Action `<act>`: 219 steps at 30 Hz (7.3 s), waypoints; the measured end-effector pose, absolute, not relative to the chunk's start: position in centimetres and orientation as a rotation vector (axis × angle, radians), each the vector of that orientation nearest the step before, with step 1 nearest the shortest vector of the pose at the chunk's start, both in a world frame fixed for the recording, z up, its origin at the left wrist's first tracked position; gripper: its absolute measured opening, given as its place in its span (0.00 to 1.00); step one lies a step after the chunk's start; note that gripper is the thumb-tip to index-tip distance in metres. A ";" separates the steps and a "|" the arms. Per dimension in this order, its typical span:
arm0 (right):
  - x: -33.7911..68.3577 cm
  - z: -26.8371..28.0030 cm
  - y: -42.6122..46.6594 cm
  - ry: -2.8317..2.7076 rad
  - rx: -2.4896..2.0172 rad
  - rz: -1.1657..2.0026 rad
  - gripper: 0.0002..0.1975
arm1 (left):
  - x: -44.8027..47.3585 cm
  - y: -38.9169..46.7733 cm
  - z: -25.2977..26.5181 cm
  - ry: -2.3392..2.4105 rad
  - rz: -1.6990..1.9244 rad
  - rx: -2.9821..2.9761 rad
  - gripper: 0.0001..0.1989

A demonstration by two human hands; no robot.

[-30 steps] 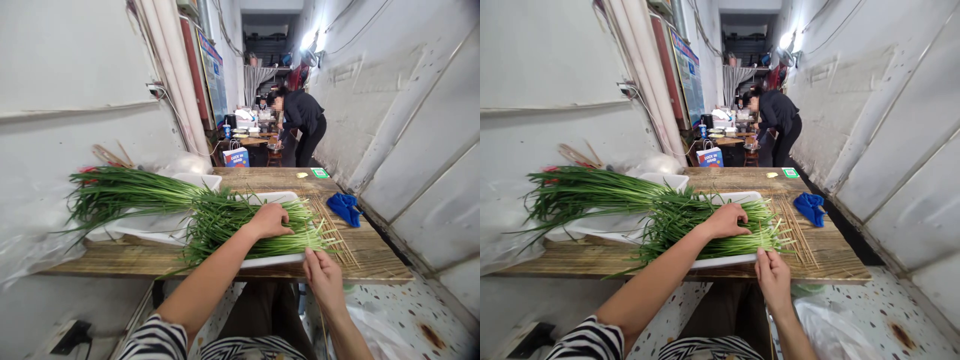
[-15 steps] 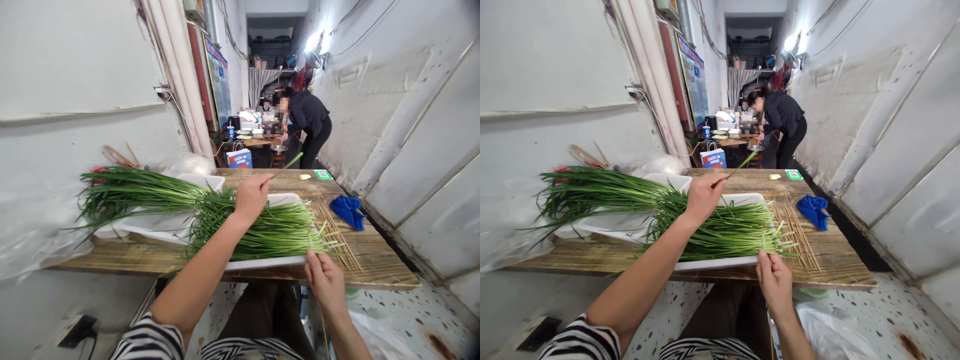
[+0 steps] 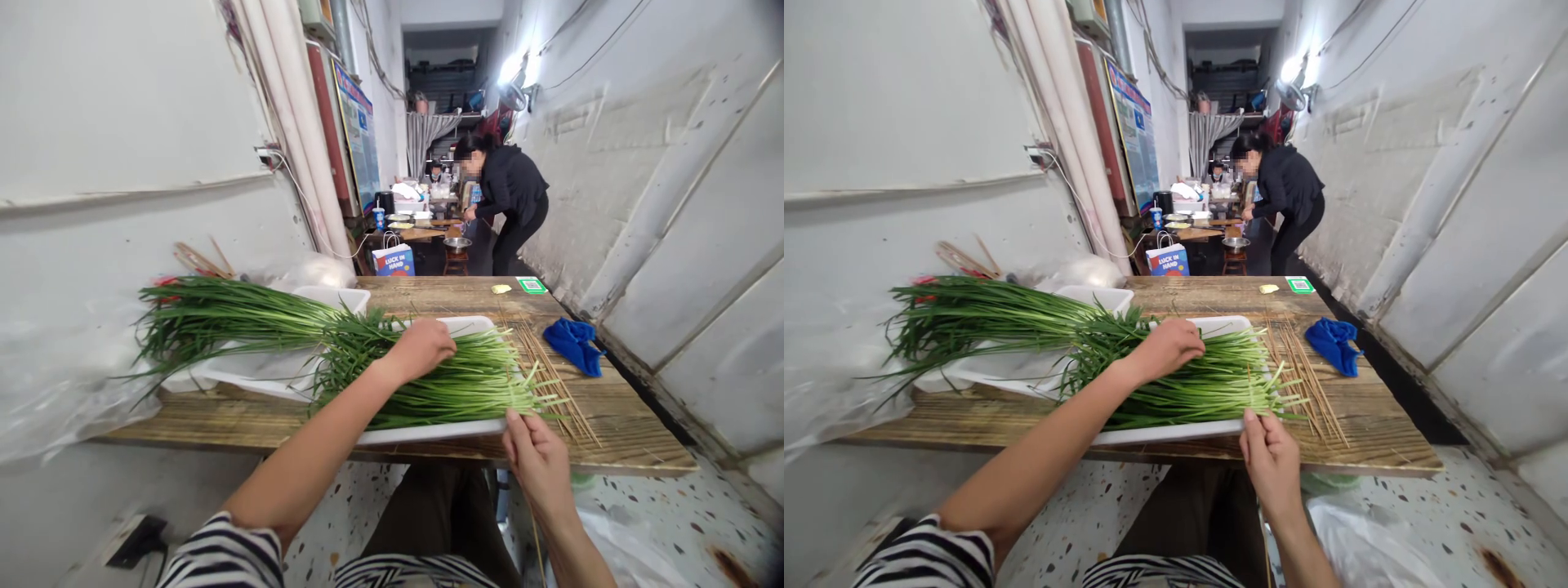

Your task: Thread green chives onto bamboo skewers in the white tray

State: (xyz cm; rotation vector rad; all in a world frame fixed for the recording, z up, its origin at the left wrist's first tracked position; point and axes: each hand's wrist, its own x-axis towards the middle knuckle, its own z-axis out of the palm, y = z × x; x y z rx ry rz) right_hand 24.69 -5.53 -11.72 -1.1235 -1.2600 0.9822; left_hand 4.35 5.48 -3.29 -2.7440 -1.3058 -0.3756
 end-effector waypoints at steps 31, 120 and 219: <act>24.7 -10.0 -4.2 -1.224 -1.145 1.122 0.26 | 10.3 4.8 -4.8 -1.886 -1.534 -2.918 0.09; 24.4 -11.1 -4.1 -1.178 -1.121 1.055 0.25 | 9.2 4.9 -1.9 -1.837 -0.689 -2.731 0.09; 24.2 -11.3 -4.8 -1.173 -1.135 1.005 0.25 | 9.1 7.9 -5.5 -1.716 -1.003 -2.679 0.23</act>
